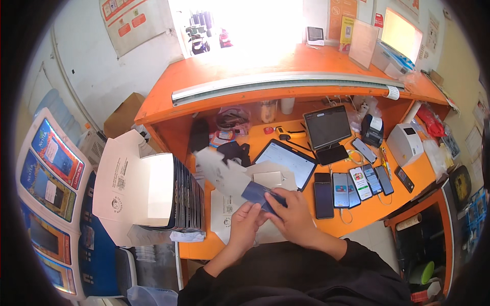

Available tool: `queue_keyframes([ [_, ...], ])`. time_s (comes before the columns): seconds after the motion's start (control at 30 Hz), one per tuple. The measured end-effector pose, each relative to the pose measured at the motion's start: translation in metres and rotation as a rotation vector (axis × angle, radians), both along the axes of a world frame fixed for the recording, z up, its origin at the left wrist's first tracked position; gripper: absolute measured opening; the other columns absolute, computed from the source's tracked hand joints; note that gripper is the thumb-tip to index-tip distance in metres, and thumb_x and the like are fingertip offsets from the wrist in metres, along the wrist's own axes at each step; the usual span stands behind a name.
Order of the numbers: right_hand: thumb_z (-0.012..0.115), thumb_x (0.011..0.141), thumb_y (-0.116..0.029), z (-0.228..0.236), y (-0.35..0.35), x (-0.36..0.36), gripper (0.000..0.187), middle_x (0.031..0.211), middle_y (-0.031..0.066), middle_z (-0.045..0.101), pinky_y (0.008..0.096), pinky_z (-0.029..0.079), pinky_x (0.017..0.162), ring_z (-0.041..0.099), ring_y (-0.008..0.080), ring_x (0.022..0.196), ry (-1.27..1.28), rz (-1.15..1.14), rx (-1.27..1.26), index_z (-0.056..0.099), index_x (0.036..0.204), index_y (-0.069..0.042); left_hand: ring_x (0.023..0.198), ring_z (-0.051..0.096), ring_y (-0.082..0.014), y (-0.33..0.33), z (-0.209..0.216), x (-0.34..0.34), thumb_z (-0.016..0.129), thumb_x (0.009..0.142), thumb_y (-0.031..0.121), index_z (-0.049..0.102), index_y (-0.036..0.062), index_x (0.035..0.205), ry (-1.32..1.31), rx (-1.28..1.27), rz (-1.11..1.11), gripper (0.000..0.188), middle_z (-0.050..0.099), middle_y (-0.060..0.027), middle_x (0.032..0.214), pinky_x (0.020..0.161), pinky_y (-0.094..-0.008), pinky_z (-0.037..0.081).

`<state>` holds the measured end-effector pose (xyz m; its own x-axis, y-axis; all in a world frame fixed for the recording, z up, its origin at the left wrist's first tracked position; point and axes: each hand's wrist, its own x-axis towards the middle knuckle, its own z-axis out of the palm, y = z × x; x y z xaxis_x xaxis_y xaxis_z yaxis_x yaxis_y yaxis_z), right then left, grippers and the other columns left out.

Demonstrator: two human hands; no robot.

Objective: The person assembles multiple cardboard food boxes by folding the sides and tucking in the blue tabs by hand.

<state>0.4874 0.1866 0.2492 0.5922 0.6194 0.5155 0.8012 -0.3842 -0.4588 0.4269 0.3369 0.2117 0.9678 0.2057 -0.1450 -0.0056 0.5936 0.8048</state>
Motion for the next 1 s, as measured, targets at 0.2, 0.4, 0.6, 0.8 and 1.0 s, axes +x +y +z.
queue_keyframes([
  [0.2,0.052,0.094,-0.007,-0.025,0.007,-0.001,0.050,0.120,0.0176,0.050,0.0326,0.049,0.081,0.058,0.0238,0.091,0.681,0.092,0.677,0.043,0.143,-0.010,0.086,0.063,-0.0111,0.016,-0.006,-0.006,0.051,0.099,0.014,0.057,-0.0027,0.123,-0.123,0.386,0.040,0.029,0.067,-0.0046,0.103,0.082,-0.0251,0.050],
  [0.4,0.056,0.095,-0.009,-0.049,-0.009,0.043,0.033,0.096,0.0076,0.050,0.0228,0.046,0.059,0.052,0.0106,0.067,0.425,-0.048,0.388,0.060,0.128,-0.007,0.075,0.057,-0.0063,0.031,-0.023,-0.031,0.054,0.099,0.019,0.063,-0.0012,0.112,-0.020,0.907,-0.103,0.025,0.066,-0.0024,0.085,0.067,-0.0237,0.048],
  [0.6,0.076,0.080,-0.019,-0.050,-0.014,0.034,0.023,0.079,0.0043,0.055,0.0296,0.045,0.060,0.056,0.0158,0.069,0.507,-0.022,0.214,0.073,0.101,-0.011,0.078,0.057,-0.0081,0.028,-0.062,-0.036,0.054,0.098,0.019,0.063,-0.0002,0.108,0.162,0.661,-0.226,0.023,0.065,-0.0051,0.085,0.070,-0.0252,0.047],
  [0.8,0.071,0.079,-0.015,-0.023,-0.017,0.018,0.012,0.086,0.0072,0.059,0.0360,0.051,0.065,0.064,0.0250,0.076,0.131,0.448,-0.384,0.068,0.090,-0.012,0.079,0.062,-0.0143,0.018,-0.024,-0.034,0.060,0.095,0.025,0.063,0.0019,0.109,0.101,0.919,-0.464,0.027,0.068,-0.0090,0.088,0.075,-0.0302,0.049],
  [1.0,0.067,0.080,-0.009,-0.025,-0.014,0.005,0.008,0.090,0.0081,0.059,0.0369,0.052,0.064,0.064,0.0270,0.076,0.301,0.019,0.047,0.064,0.088,-0.010,0.078,0.064,-0.0176,0.019,-0.032,-0.031,0.069,0.088,0.027,0.064,0.0046,0.110,0.172,0.865,-0.286,0.032,0.069,-0.0122,0.086,0.074,-0.0317,0.050],
])
